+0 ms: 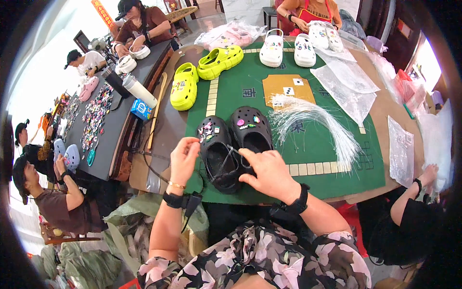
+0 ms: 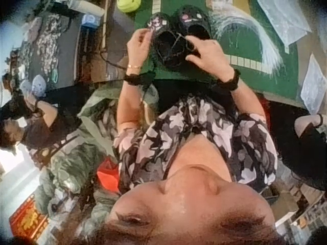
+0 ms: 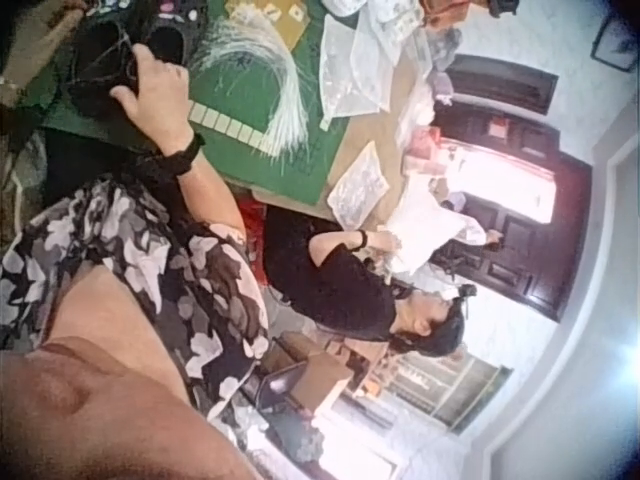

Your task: Manually attaching decorative charms and straps to plastic clog-style shoes.

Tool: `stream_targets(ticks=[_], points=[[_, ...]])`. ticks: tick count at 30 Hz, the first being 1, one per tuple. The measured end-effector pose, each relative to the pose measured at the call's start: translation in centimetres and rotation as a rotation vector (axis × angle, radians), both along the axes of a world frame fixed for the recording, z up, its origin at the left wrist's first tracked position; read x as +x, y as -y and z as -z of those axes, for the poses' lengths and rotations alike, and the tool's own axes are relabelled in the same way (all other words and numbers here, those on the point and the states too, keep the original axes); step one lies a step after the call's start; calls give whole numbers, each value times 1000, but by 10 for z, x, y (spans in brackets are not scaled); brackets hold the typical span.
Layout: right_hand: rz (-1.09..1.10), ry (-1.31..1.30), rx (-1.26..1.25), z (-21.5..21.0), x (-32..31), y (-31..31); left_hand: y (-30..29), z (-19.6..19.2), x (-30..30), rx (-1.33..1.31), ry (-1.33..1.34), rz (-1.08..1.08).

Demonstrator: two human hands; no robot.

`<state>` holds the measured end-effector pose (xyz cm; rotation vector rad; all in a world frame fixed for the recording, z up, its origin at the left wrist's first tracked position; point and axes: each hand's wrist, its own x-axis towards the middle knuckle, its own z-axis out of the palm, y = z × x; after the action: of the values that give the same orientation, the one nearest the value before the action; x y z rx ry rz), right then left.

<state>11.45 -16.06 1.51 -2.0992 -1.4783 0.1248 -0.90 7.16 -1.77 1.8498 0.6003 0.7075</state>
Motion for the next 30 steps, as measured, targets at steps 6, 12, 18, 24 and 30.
stream_targets(ticks=[6, 12, 18, 24, 30], points=[[-238, 292, -77, 19, -9, -24, -68, 93, -20, 37, -188, -189], [-241, 264, -79, 25, 6, -35, -76, 141, -32, 89, -38, -220], [-119, 45, -114, -49, 57, -22, -73, 131, -34, -66, 36, -242], [95, 75, 58, -142, 127, 27, -73, 141, -36, -46, 47, -256], [462, 484, 71, -126, 242, 62, -69, 138, -30, -78, 97, -227]])
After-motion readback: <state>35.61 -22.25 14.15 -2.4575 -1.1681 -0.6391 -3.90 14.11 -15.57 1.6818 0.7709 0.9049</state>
